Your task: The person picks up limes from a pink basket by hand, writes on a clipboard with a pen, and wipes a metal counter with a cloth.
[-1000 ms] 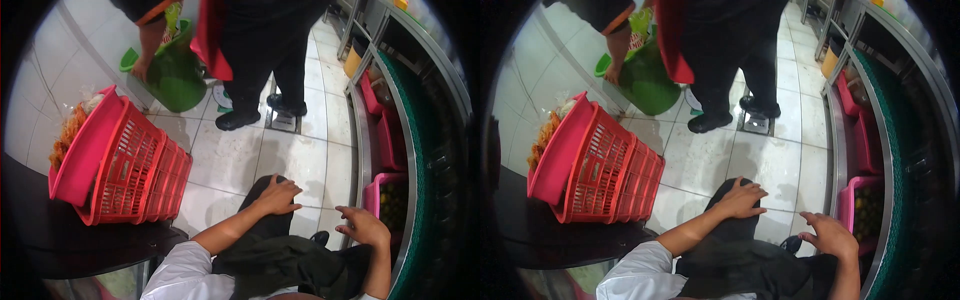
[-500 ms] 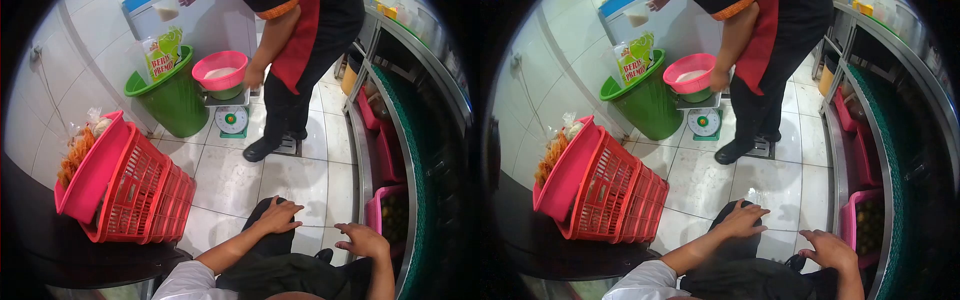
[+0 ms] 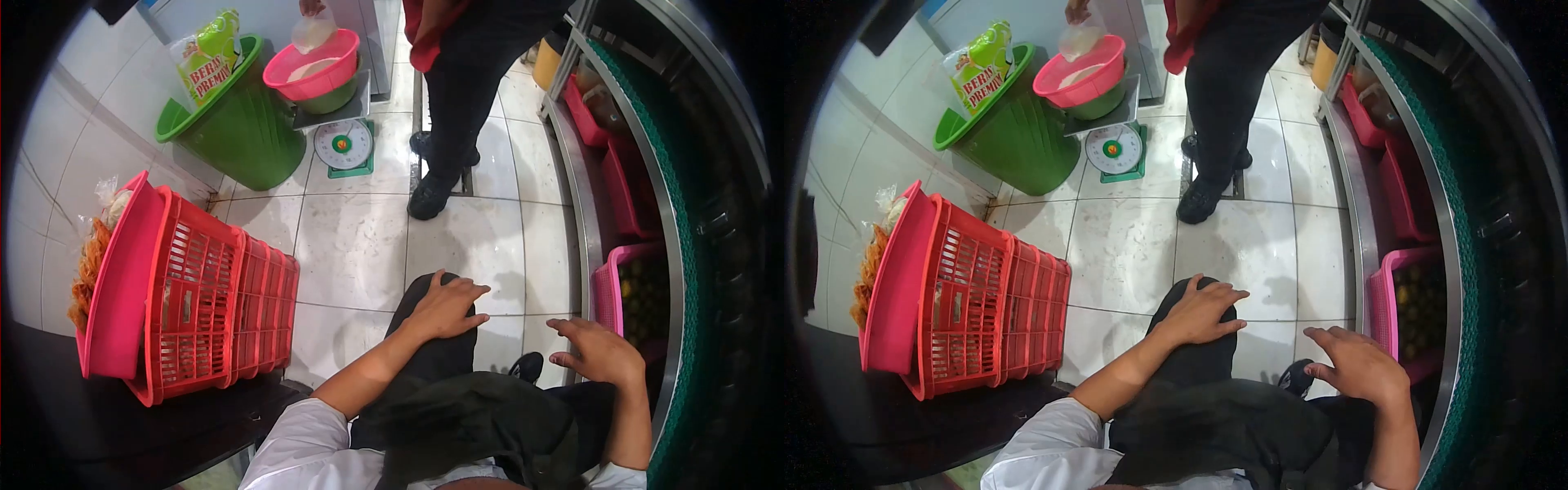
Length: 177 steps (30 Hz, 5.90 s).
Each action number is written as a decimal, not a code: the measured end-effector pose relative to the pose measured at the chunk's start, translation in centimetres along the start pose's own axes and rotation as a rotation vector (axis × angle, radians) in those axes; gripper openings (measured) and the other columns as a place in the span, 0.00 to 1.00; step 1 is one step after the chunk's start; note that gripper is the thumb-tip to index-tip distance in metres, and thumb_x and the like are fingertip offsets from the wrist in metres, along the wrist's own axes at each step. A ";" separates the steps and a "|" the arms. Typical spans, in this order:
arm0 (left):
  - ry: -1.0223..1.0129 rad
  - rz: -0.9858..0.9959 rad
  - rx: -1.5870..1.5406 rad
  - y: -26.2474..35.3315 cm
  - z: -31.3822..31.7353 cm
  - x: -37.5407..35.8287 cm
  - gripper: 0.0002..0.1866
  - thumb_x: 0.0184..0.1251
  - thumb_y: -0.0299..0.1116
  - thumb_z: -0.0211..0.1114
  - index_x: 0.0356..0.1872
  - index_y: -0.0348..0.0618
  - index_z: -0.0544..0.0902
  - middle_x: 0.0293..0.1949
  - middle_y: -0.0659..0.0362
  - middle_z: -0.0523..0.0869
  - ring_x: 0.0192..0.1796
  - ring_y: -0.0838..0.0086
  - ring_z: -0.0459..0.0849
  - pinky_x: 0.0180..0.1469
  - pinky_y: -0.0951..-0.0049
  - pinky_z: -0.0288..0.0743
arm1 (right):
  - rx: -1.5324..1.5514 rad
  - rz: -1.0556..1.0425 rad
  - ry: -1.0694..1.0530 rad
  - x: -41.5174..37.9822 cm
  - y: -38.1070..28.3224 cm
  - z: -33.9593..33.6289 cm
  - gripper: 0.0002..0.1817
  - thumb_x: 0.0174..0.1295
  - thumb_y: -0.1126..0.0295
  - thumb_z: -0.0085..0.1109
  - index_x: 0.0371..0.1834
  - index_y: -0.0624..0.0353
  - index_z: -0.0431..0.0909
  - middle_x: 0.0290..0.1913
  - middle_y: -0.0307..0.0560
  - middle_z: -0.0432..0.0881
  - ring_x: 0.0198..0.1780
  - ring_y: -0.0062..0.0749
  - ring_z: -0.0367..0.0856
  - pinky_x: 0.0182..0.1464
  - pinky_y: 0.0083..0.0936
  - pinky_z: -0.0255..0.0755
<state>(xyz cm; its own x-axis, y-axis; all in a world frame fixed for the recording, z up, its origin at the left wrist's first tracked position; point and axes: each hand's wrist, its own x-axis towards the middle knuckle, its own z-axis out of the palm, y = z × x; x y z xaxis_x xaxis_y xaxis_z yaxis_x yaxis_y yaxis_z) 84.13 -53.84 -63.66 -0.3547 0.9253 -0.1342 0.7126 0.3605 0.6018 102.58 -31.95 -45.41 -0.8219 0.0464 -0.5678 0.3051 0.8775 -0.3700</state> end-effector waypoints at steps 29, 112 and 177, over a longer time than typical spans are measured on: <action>0.040 0.042 0.027 0.2 -0.2 -0.7 0.31 0.72 0.56 0.65 0.69 0.50 0.77 0.64 0.50 0.83 0.74 0.56 0.74 0.78 0.35 0.52 | -0.019 -0.073 0.064 -1.1 -1.5 0.6 0.30 0.64 0.63 0.70 0.68 0.61 0.74 0.49 0.58 0.84 0.55 0.58 0.83 0.57 0.48 0.76; 0.229 -0.572 -1.474 -10.6 7.1 -3.4 0.28 0.84 0.46 0.51 0.74 0.40 0.73 0.72 0.53 0.77 0.73 0.64 0.75 0.77 0.65 0.64 | -0.050 0.414 1.122 -15.3 6.8 12.0 0.11 0.59 0.70 0.68 0.45 0.55 0.88 0.51 0.41 0.90 0.62 0.43 0.83 0.64 0.44 0.69; -0.534 -0.048 -0.181 3.5 1.5 2.3 0.36 0.73 0.50 0.67 0.72 0.34 0.72 0.64 0.40 0.81 0.68 0.47 0.79 0.70 0.57 0.72 | 0.152 -0.053 0.407 -7.8 12.3 -0.7 0.32 0.66 0.62 0.68 0.72 0.59 0.71 0.52 0.55 0.81 0.54 0.52 0.81 0.58 0.41 0.75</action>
<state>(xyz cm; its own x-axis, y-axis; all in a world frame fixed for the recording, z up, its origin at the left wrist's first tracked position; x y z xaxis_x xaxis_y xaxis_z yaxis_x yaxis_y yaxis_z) 86.69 -50.24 -63.06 0.0049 0.8565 -0.5162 0.5710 0.4213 0.7046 112.38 -21.16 -45.03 -0.9515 0.2143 -0.2206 0.3000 0.8049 -0.5120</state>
